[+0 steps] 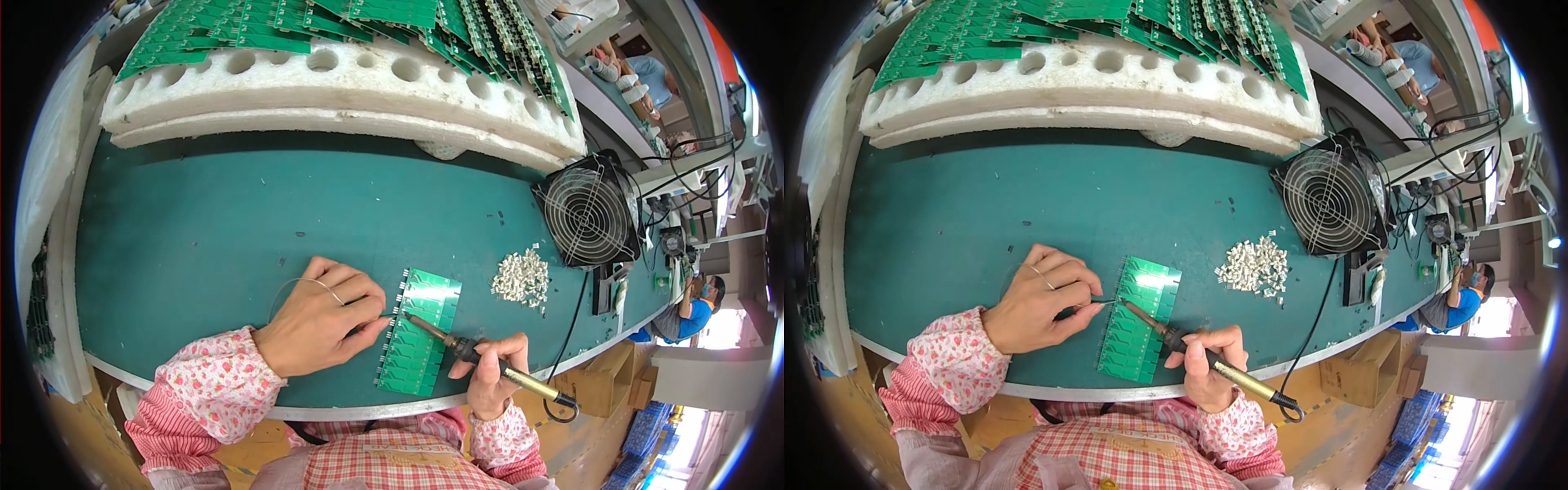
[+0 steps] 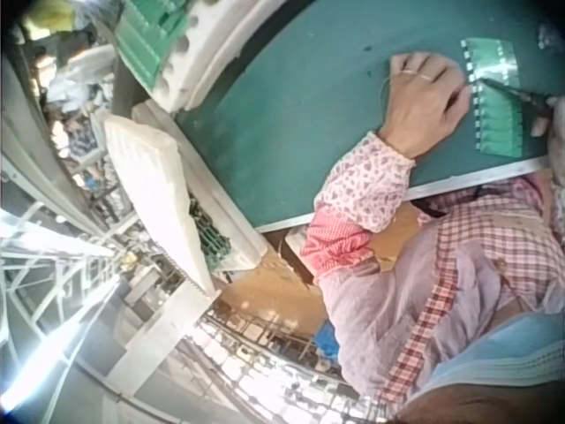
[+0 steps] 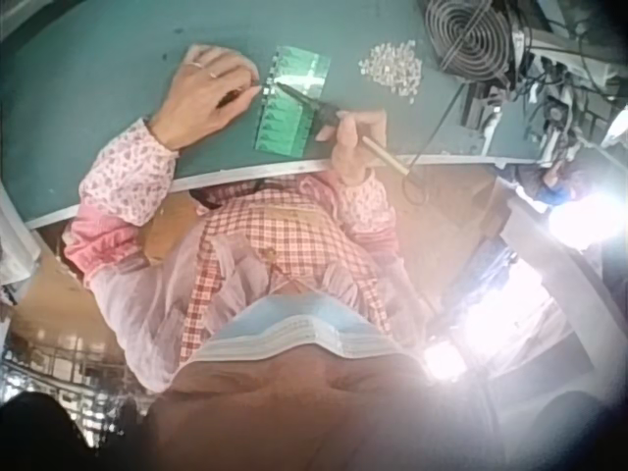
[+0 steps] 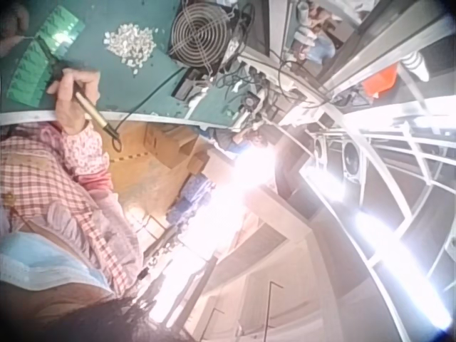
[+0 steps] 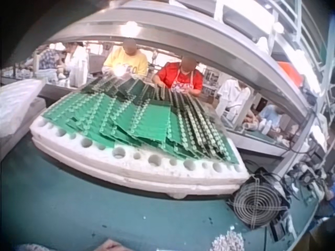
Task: The person solders components onto a printed circuit board strip using a soldering iron and solder wire, holds up the board by hand, and then solders components onto another printed circuit board strip.
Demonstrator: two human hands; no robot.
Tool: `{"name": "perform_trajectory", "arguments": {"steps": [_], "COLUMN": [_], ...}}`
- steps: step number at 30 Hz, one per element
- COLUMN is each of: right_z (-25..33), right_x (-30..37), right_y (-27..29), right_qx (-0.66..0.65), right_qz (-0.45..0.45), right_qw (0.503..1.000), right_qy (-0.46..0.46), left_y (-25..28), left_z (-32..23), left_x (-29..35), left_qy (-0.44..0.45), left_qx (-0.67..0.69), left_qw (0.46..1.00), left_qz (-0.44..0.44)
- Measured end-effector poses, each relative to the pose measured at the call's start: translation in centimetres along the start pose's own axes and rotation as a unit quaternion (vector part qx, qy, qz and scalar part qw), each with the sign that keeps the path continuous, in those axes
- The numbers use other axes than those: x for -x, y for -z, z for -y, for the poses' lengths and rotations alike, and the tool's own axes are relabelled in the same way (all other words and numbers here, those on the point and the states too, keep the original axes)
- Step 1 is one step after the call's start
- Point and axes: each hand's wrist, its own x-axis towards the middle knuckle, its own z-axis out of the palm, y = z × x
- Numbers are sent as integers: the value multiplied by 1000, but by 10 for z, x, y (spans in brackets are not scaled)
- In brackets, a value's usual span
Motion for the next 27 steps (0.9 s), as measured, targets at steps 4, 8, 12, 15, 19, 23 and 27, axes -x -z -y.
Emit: {"name": "perform_trajectory", "arguments": {"steps": [4,8,12,15,19,23,27], "right_z": [-2,0,1,3,1,1,1], "right_x": [2,3,4,3,4,4,4], "right_y": [2,0,2,2,1,0,0], "right_qx": [-2,3,23,26,29,6,10], "right_qz": [8,-2,16,19,1,-16,-4], "right_qw": [1000,1000,1000,999,1000,1000,1000], "right_qy": [-1,-10,1,-1,7,2,4], "left_y": [-1,-1,1,0,0,1,1], "left_z": [1,4,2,1,2,1,0], "left_x": [0,2,1,-1,-1,-1,-3], "left_qy": [0,-20,-28,-15,11,6,2], "left_qx": [-6,0,-16,-2,10,9,-1], "left_qw": [1000,1000,999,1000,1000,1000,1000], "left_qz": [-4,2,4,-7,-10,-10,-4]}}
